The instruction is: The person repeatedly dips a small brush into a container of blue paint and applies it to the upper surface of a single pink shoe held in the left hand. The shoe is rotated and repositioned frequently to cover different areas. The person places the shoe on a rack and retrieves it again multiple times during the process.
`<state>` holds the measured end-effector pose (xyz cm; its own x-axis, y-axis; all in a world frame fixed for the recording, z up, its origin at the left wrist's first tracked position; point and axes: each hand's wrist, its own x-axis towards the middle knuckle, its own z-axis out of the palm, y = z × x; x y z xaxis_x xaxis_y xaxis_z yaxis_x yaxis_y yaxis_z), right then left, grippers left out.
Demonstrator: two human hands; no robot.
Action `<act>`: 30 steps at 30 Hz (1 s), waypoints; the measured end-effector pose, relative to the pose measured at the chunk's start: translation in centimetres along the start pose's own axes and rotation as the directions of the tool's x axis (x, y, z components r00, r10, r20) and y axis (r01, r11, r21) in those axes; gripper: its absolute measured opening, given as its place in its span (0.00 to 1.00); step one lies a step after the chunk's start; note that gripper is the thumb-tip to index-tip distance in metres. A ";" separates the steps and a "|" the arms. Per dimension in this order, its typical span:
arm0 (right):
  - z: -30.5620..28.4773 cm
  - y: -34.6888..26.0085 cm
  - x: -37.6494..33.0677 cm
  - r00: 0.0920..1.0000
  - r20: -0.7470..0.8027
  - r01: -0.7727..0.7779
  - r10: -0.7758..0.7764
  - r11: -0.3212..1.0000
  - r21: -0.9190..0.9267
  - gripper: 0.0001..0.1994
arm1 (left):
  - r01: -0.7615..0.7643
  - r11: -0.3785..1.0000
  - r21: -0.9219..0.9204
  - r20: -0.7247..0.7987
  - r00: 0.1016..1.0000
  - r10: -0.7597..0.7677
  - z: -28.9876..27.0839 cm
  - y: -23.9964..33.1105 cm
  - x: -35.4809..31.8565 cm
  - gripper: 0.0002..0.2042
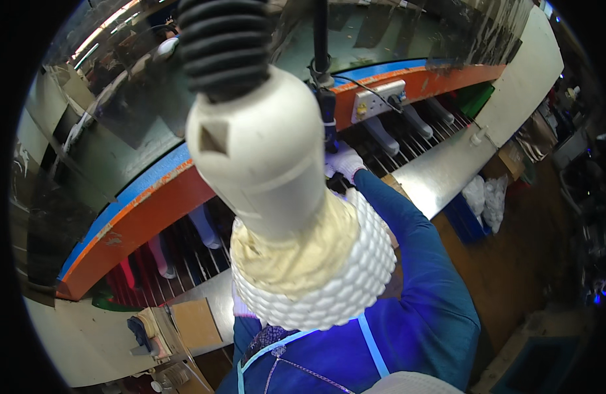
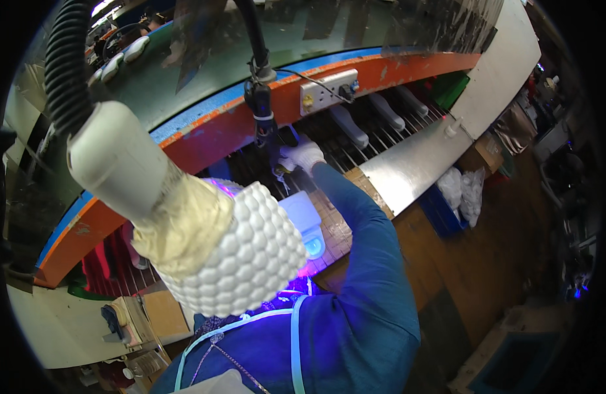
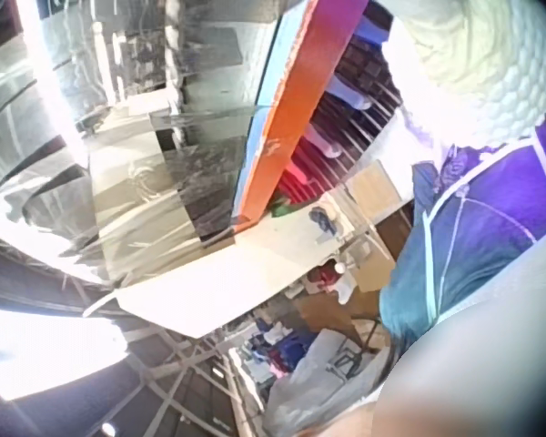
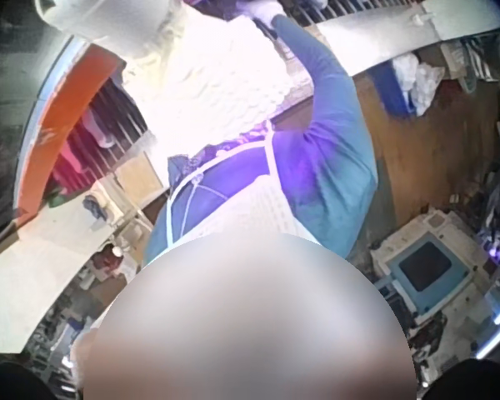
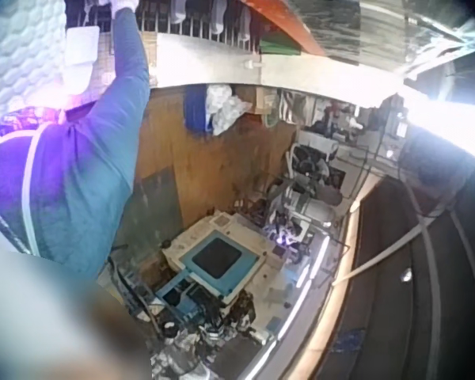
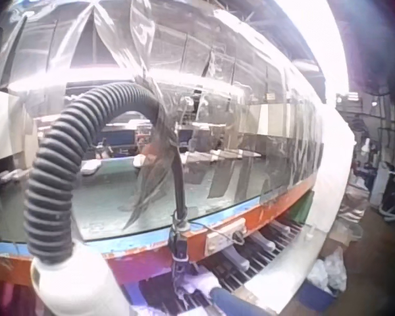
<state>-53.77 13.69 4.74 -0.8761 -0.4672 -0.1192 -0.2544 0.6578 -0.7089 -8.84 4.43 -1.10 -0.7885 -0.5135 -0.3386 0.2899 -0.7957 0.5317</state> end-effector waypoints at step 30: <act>-1.4 16.5 -31.8 0.992 -0.052 0.105 -0.114 0.984 -0.146 0.07 | -0.338 0.941 0.003 0.011 0.941 0.338 5.5 -1.9 -11.5 0.36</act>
<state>-30.64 40.26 -2.21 -0.8614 -0.5079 -0.0014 -0.4024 0.6841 -0.6084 -3.29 13.59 6.04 -0.6502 -0.7485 -0.1304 0.5379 -0.5747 0.6168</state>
